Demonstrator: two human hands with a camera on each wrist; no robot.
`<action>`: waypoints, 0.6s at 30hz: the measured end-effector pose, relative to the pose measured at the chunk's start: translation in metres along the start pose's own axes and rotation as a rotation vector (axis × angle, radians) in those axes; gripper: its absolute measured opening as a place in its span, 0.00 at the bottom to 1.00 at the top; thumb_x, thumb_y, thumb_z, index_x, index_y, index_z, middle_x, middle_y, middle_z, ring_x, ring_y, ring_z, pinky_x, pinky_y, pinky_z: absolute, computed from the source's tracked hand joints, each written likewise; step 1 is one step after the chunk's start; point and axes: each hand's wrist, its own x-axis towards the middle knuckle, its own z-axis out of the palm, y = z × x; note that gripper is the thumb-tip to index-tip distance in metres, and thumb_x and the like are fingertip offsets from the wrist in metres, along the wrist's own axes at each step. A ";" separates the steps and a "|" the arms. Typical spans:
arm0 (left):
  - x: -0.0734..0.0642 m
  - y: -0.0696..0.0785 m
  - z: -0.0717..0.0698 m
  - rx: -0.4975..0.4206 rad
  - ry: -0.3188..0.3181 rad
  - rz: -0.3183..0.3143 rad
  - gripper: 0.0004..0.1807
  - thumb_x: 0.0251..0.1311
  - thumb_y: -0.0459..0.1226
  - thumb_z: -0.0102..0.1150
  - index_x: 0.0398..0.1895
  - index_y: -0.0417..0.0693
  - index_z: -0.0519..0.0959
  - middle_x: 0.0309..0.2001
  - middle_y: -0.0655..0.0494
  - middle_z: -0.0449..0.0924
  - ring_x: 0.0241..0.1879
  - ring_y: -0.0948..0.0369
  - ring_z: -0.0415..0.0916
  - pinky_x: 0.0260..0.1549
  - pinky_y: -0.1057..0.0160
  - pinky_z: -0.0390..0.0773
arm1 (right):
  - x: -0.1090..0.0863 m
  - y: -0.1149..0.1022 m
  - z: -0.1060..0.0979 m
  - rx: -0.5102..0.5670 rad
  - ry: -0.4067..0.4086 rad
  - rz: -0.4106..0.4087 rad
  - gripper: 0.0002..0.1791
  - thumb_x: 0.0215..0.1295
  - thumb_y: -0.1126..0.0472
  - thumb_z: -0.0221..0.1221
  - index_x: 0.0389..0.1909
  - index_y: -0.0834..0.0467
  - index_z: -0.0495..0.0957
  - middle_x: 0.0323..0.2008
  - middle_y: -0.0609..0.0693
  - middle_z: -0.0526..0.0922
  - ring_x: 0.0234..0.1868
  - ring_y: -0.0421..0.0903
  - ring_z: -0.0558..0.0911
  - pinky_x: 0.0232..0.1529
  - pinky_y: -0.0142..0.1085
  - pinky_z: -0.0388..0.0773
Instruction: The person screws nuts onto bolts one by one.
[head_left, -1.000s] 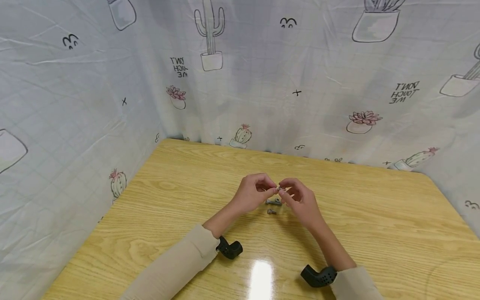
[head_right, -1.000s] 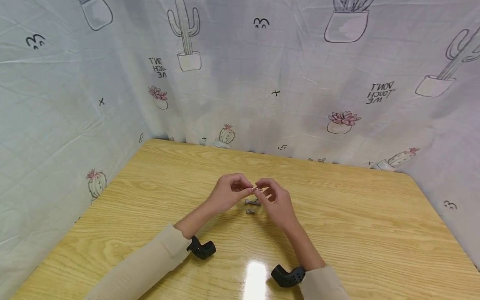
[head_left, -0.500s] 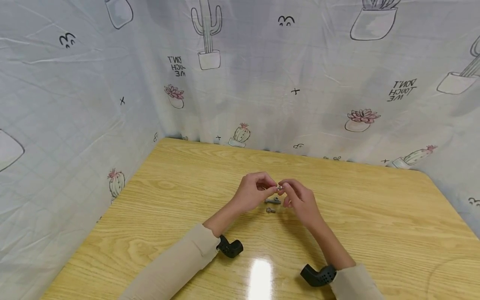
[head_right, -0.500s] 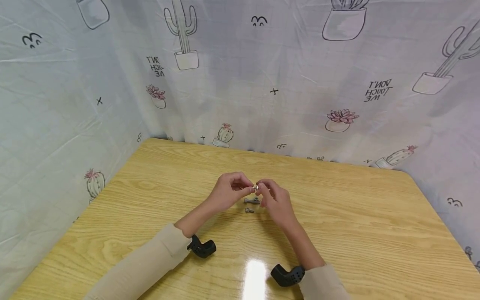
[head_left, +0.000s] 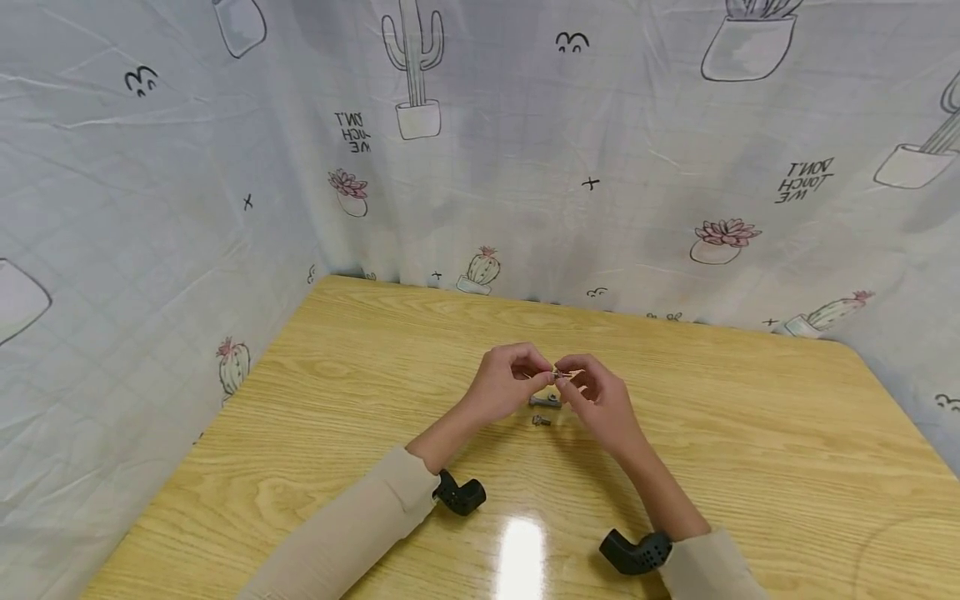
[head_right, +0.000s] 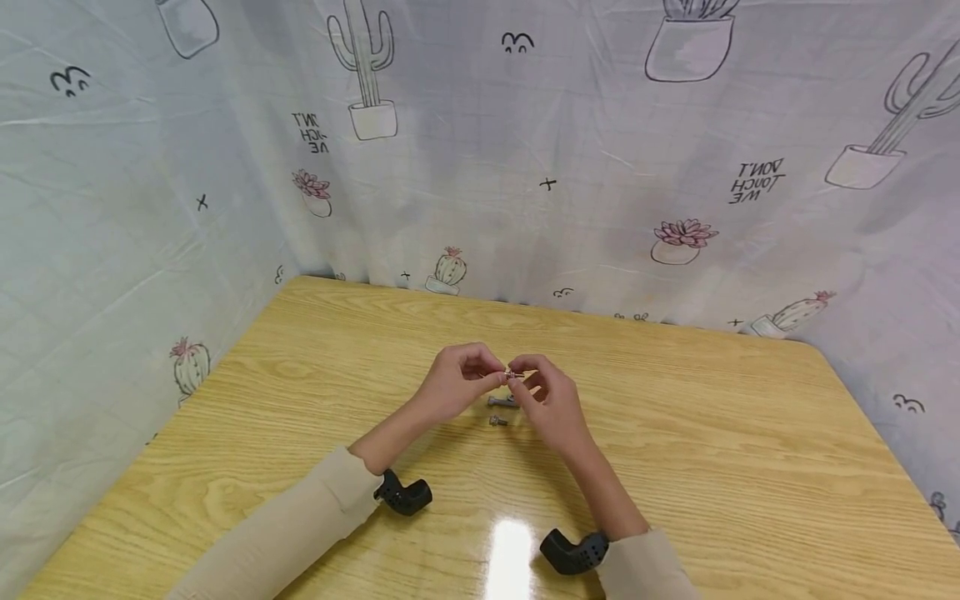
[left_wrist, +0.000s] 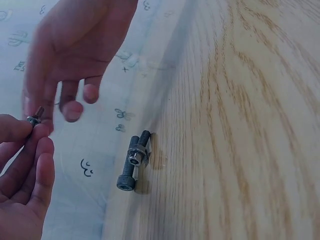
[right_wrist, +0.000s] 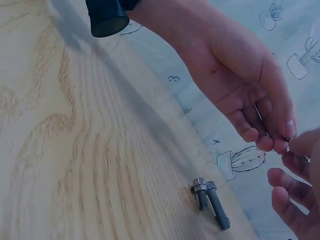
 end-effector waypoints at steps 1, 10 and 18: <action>0.000 0.000 0.000 0.000 0.002 -0.003 0.02 0.63 0.35 0.62 0.35 0.49 0.83 0.37 0.52 0.84 0.35 0.65 0.81 0.38 0.70 0.81 | 0.000 0.000 0.000 -0.006 0.005 -0.009 0.10 0.72 0.62 0.54 0.48 0.61 0.77 0.40 0.59 0.82 0.29 0.50 0.81 0.29 0.34 0.79; -0.002 -0.002 -0.002 -0.018 -0.007 0.016 0.02 0.62 0.35 0.62 0.35 0.47 0.82 0.36 0.51 0.84 0.36 0.59 0.83 0.37 0.69 0.81 | -0.003 -0.014 0.000 0.018 0.018 0.011 0.11 0.73 0.65 0.50 0.49 0.67 0.75 0.40 0.63 0.80 0.27 0.45 0.79 0.26 0.36 0.78; -0.003 -0.004 -0.002 -0.022 -0.011 0.019 0.03 0.62 0.36 0.63 0.35 0.46 0.82 0.36 0.52 0.84 0.35 0.63 0.82 0.37 0.69 0.82 | -0.004 0.003 0.003 0.018 0.052 0.002 0.13 0.73 0.56 0.52 0.40 0.61 0.79 0.29 0.60 0.80 0.25 0.52 0.78 0.25 0.32 0.75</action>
